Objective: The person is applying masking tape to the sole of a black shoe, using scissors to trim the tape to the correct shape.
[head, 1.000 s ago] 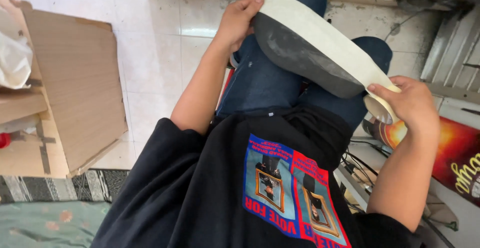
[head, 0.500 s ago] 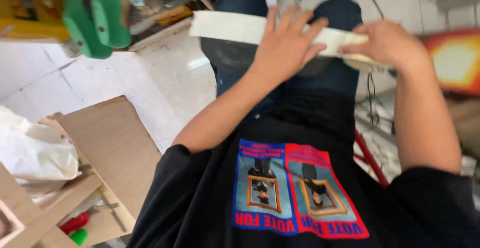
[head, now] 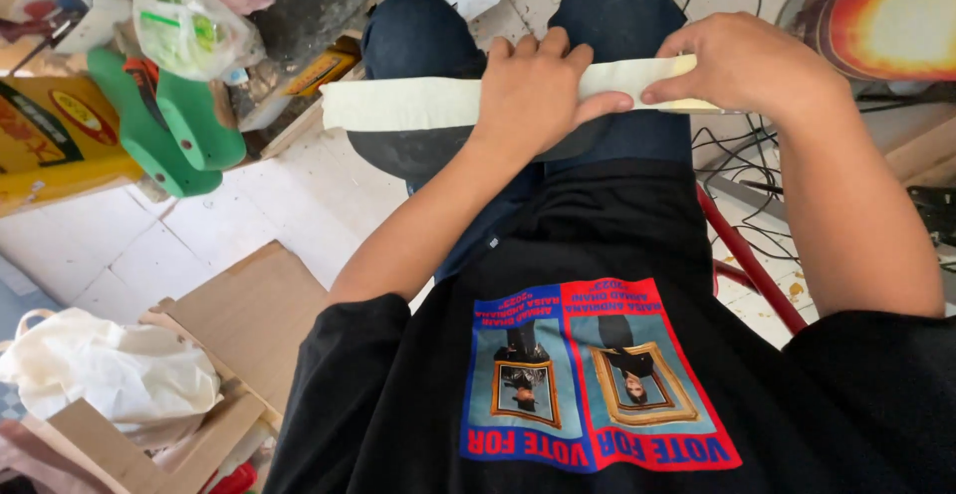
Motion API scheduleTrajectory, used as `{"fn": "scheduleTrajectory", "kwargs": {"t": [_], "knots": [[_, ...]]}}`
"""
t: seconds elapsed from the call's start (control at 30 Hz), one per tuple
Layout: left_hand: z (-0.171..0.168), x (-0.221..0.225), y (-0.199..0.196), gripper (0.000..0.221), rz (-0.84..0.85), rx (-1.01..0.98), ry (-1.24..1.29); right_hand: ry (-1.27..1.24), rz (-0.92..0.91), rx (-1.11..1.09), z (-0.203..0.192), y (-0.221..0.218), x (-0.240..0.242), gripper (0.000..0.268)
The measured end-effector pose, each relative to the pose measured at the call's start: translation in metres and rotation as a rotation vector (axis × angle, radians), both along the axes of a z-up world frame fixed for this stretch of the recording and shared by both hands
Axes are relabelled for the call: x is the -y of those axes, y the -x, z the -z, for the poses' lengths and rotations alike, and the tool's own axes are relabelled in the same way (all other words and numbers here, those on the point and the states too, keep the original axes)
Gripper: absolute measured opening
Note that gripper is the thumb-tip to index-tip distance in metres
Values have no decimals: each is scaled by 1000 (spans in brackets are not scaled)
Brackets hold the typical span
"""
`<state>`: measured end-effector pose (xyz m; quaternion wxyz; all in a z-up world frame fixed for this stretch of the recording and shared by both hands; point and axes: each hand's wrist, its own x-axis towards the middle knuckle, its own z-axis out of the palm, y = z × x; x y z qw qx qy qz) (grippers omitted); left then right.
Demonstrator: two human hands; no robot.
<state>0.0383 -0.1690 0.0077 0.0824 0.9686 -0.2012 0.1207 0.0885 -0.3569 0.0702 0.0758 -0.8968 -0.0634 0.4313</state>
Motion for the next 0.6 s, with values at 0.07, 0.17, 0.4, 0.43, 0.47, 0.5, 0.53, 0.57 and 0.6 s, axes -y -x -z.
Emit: {"fn": "scheduleTrajectory", "kwargs": {"t": [0.07,0.17,0.4,0.43,0.47,0.5,0.53,0.57,0.6], "knots": [[8,3,8,72,-12,-4,-107,-18,78,5,6,4,0,44],[3,-6,-3,72,40,-167,-135,-101,14,75,17,2,8,41],[-25,4,37,123,77,-167,-450,-71,27,-24,19,7,16,44],[-30,-3,34,128,73,-90,-505,-77,27,10,18,6,14,46],[-35,-10,31,133,68,-11,-559,-82,28,45,17,5,11,49],[-36,-12,29,133,78,-5,-564,-87,39,49,16,3,12,49],[-36,-15,27,124,144,1,-519,-112,45,28,15,2,14,50],[-36,-18,25,116,211,8,-476,-141,52,10,14,1,15,51],[-38,-26,18,116,221,15,-484,-148,64,16,15,-2,18,51]]}}
